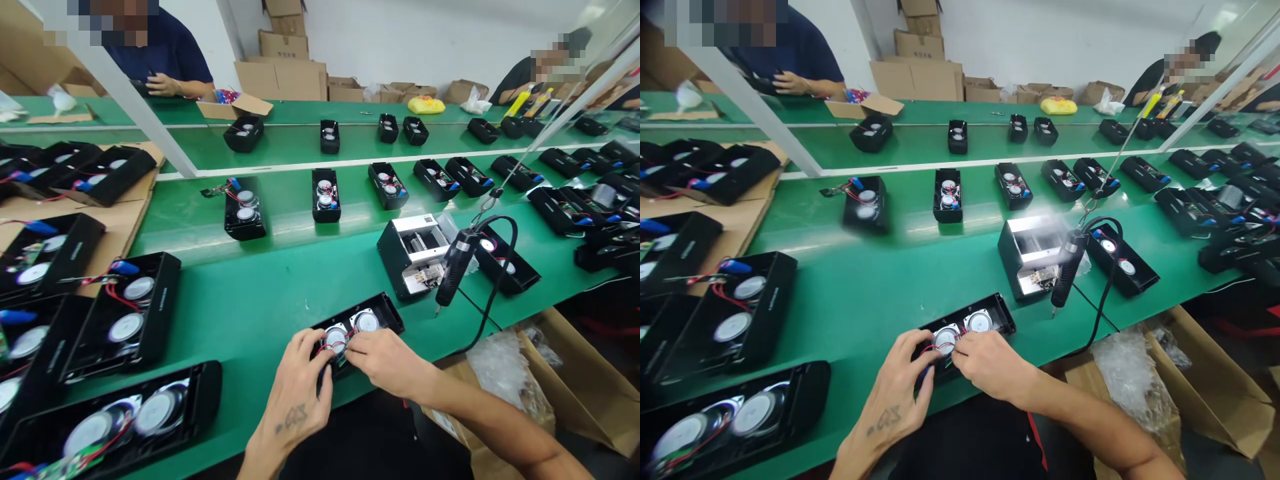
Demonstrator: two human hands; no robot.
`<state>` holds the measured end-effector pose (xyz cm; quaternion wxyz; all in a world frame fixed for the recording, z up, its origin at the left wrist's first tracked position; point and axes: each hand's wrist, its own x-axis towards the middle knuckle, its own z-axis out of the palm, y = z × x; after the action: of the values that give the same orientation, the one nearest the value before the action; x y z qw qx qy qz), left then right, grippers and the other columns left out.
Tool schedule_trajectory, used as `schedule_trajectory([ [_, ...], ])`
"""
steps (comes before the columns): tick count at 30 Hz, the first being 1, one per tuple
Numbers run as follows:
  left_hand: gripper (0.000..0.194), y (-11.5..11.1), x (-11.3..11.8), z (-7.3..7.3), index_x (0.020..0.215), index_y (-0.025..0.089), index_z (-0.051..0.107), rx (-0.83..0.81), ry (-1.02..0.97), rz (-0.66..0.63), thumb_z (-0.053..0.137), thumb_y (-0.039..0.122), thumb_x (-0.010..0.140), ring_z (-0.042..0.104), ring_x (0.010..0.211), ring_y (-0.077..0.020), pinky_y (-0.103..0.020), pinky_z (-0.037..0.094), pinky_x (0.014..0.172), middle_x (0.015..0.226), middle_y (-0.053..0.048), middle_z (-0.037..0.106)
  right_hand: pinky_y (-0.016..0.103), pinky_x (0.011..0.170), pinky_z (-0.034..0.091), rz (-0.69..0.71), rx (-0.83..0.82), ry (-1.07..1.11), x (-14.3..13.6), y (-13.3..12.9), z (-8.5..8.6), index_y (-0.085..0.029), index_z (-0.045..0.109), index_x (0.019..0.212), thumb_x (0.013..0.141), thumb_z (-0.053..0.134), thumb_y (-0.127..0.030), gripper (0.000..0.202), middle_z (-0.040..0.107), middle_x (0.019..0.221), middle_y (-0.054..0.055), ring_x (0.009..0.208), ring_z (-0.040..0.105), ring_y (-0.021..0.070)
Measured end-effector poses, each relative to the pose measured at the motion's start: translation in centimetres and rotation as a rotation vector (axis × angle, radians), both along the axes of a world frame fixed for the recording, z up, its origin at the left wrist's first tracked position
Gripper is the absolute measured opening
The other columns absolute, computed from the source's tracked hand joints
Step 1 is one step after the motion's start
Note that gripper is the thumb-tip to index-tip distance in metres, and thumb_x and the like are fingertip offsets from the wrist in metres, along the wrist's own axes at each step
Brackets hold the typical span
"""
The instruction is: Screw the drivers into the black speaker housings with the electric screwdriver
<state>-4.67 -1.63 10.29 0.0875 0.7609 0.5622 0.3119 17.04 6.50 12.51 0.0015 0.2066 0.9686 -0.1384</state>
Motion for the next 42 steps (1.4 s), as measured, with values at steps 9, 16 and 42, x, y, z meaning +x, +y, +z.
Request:
schedule_trajectory([
  [9, 0.017, -0.2, 0.1, -2.5, 0.098, 0.019, 0.075, 0.045, 0.215, -0.133, 0.081, 0.013, 0.083, 0.058, 0.133, -0.0363, -0.054, 0.058, 0.107, 0.128, -0.009, 0.073, 0.038, 0.079, 0.048, 0.057, -0.012, -0.154, -0.2, -0.1, 0.9, -0.013, 0.074, 0.105, 0.094, 0.061, -0.007, 0.018, 0.076, 0.101, 0.011, 0.090, 0.070, 0.0247],
  [16, 0.018, -0.6, 0.8, -3.0, 0.099, 0.019, 0.078, 0.046, 0.229, -0.171, 0.078, 0.010, 0.084, 0.060, 0.129, -0.0348, -0.055, 0.055, 0.109, 0.126, -0.009, 0.075, 0.040, 0.097, 0.051, 0.066, -0.137, -0.058, 0.5, -0.4, -0.4, -0.010, 0.075, 0.106, 0.084, 0.064, -0.012, 0.025, 0.077, 0.098, 0.013, 0.095, 0.070, 0.0274],
  [42, 0.032, 7.4, -2.9, 0.1, 0.068, 0.020, 0.075, -0.544, -0.167, -0.216, 0.080, 0.048, 0.084, 0.061, 0.073, -0.0094, -0.026, 0.050, 0.067, 0.120, 0.000, 0.070, 0.034, 0.074, 0.047, -0.060, -0.194, -0.057, -3.7, 5.0, 1.1, -0.018, 0.078, 0.127, 0.088, 0.076, -0.018, 0.039, 0.077, 0.094, 0.010, 0.086, 0.073, 0.0278],
])
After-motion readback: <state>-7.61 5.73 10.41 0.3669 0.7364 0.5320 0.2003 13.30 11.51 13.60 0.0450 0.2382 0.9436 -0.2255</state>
